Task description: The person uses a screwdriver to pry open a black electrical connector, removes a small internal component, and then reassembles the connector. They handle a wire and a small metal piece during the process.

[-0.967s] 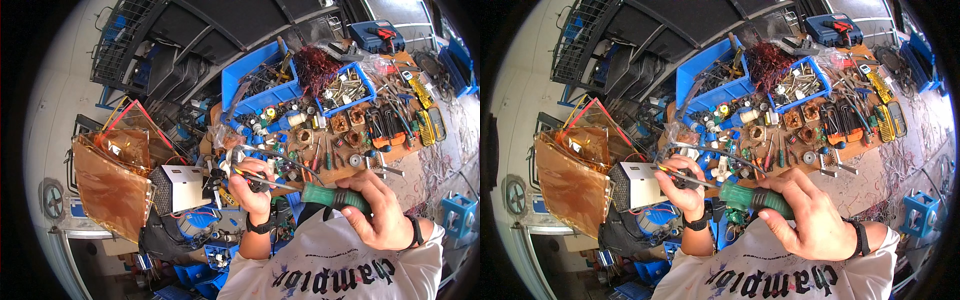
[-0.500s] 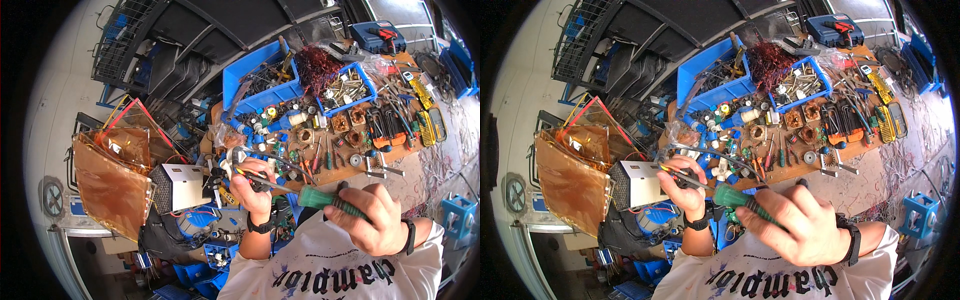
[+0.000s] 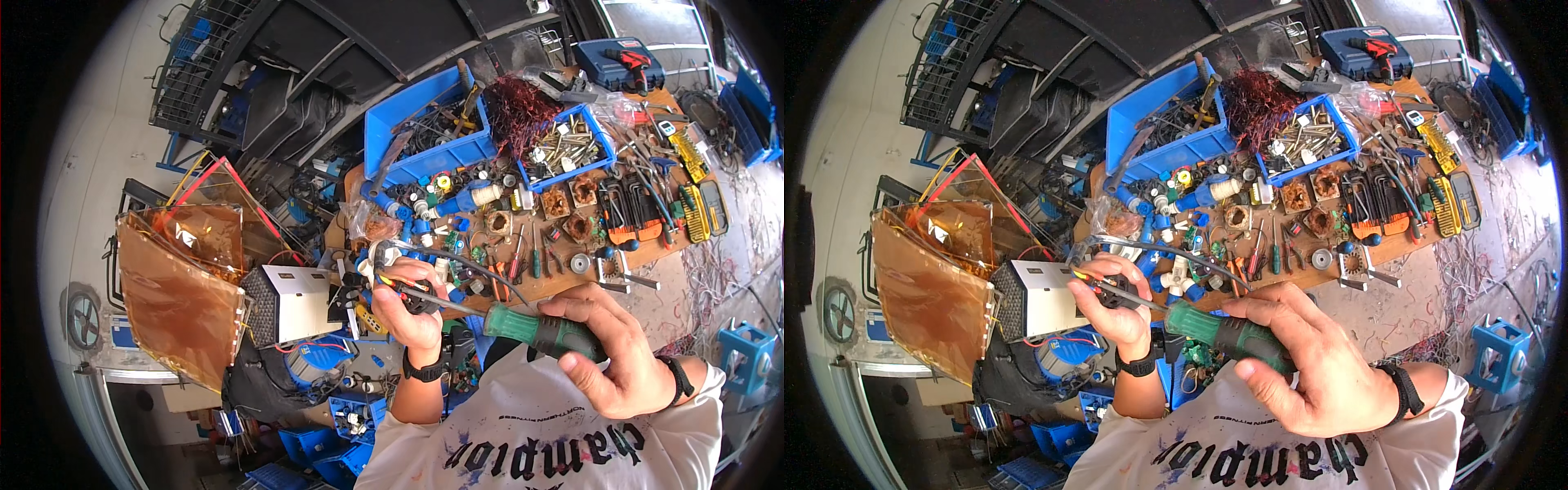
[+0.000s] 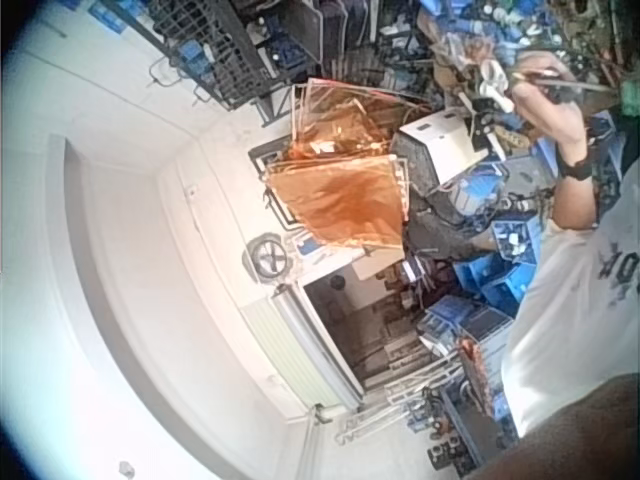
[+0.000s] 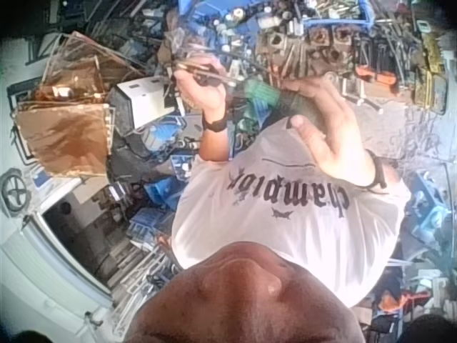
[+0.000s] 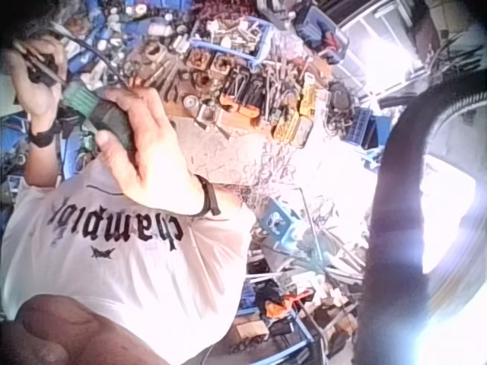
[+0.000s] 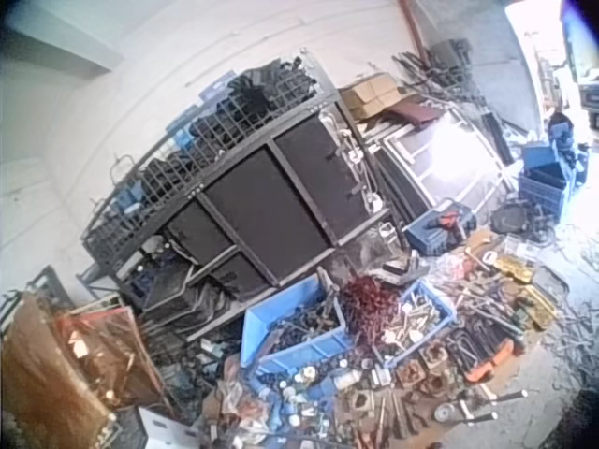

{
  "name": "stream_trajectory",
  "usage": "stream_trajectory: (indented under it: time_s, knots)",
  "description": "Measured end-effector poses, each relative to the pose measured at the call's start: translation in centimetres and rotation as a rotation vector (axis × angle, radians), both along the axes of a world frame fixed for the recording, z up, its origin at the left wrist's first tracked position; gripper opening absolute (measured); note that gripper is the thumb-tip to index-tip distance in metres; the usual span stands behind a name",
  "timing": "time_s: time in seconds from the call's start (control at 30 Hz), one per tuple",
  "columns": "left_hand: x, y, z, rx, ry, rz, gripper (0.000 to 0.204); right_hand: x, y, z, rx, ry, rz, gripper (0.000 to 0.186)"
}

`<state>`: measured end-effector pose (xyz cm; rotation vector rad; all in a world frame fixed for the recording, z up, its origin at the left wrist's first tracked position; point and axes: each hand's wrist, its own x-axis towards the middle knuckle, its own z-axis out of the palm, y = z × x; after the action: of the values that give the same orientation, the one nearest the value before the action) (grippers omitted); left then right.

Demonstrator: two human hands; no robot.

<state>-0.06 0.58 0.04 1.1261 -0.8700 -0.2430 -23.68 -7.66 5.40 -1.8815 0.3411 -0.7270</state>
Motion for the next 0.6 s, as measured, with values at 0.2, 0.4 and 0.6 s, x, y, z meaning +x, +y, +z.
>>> stream_trajectory:
  time_s: [0.2,0.4,0.6]
  knots:
    - [-0.1,-0.1,-0.2,-0.001,-0.039,0.024,0.053,-0.2,-0.5,0.3,0.044,0.169,0.049,0.037]
    - [-0.1,0.0,0.1,-0.002,0.029,0.011,0.054,0.6,-0.4,-0.1,-0.543,-0.022,-0.188,0.042]
    - [0.1,0.1,0.3,0.005,0.05,0.024,0.053,1.0,-0.5,-0.3,-0.341,-0.005,-0.173,0.049]
